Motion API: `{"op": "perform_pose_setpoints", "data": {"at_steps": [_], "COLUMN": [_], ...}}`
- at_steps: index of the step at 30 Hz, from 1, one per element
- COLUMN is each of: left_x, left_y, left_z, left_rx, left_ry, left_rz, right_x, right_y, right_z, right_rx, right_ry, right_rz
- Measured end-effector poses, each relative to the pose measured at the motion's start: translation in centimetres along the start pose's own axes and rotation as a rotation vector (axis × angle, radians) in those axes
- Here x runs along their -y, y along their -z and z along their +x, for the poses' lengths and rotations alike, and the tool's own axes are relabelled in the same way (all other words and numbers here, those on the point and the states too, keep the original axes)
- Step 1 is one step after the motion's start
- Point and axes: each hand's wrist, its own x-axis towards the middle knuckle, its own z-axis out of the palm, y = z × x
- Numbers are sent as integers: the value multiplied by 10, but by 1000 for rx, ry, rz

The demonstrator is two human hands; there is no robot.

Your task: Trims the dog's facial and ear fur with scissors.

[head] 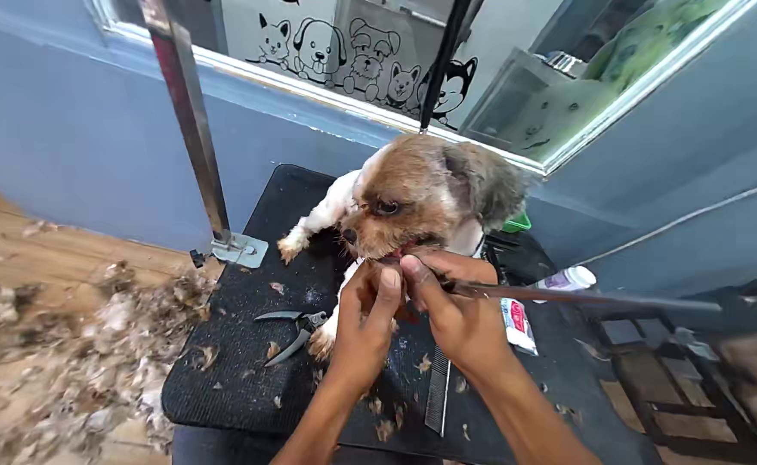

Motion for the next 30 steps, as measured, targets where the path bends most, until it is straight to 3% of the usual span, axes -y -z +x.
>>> {"op": "perform_pose_setpoints", "data": {"at_steps": [10,13,17,23,27,30], "left_x": [-44,-54,-45,-38,-23,-9], "left_y": [-24,-36,-44,-76,-94,-90], "left_z": [37,48,51,50,44,39], "left_rx": [160,150,150,79,-29,-13], "left_ry": [-204,-144,-108,-259,-396,-497], "left_rz": [-76,31,50,146,116,46], "right_x": [55,55,50,61,66,68], "right_y": [15,21,31,58,75,81], "right_z": [45,38,20,14,10,1], "right_rx": [33,-30,-73,-130,-49,70], "right_ry": [36,10,26,-6,-68,-161], "right_rz": [-105,-129,-177,-203,-164,-73]}}
